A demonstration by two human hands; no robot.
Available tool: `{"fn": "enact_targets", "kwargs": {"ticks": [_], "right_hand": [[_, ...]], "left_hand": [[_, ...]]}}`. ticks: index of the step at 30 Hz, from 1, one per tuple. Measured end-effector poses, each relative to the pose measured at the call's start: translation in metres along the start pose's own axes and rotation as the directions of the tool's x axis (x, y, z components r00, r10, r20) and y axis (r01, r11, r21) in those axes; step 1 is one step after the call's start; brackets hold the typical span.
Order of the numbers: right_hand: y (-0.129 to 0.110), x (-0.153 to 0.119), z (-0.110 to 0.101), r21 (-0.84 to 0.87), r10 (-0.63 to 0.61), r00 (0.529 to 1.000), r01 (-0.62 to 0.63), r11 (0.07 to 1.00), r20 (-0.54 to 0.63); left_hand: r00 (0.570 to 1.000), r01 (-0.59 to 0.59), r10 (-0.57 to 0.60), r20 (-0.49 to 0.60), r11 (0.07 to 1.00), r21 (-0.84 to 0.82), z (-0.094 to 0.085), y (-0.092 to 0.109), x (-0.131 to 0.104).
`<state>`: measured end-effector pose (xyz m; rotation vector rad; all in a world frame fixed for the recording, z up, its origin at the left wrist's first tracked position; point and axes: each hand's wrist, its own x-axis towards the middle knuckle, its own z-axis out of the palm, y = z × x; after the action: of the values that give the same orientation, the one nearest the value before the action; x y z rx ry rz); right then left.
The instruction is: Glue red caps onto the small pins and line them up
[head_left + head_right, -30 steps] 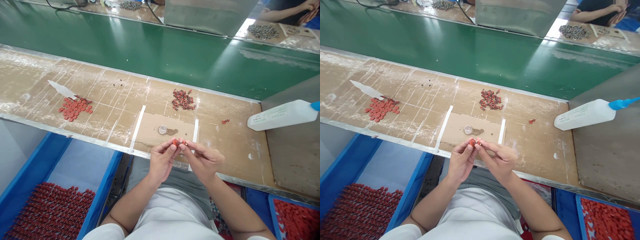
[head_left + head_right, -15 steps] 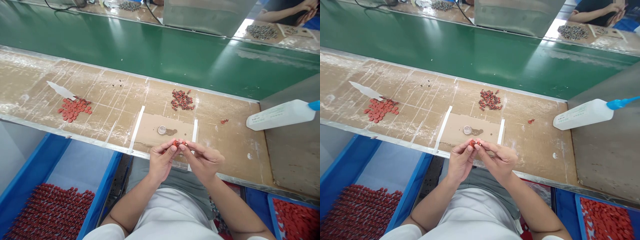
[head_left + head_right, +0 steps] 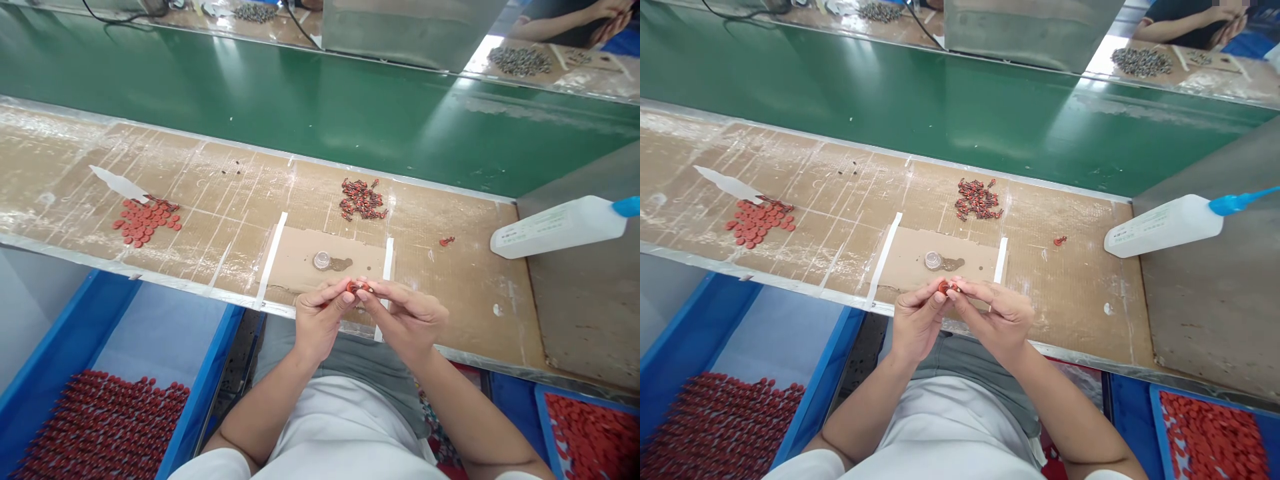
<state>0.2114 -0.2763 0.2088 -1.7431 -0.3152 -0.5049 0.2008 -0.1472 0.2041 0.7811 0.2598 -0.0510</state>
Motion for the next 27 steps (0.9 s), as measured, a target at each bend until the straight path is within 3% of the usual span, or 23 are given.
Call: {"fn": "enact_targets", "kwargs": {"ticks": [10, 17, 27], "right_hand": [[-0.001, 0.004, -0.007, 0.056, 0.033, 0.999, -0.033, 0.998, -0.011], [0.001, 0.006, -0.010, 0.021, -0.035, 0.999, 0.036, 0.999, -0.032], [0.000, 0.007, -0.008, -0.013, 0.001, 0.998, -0.002, 1.000, -0.059]], "left_hand": [[0.998, -0.033, 0.031, 0.050, 0.998, 0.047, 0.006, -0.002, -0.001], [0.997, -0.042, 0.038, 0.067, 0.997, 0.061, 0.009, -0.002, -0.001], [0.999, 0.048, -0.047, 0.020, 0.997, -0.064, 0.012, -0.006, 0.002]]}}
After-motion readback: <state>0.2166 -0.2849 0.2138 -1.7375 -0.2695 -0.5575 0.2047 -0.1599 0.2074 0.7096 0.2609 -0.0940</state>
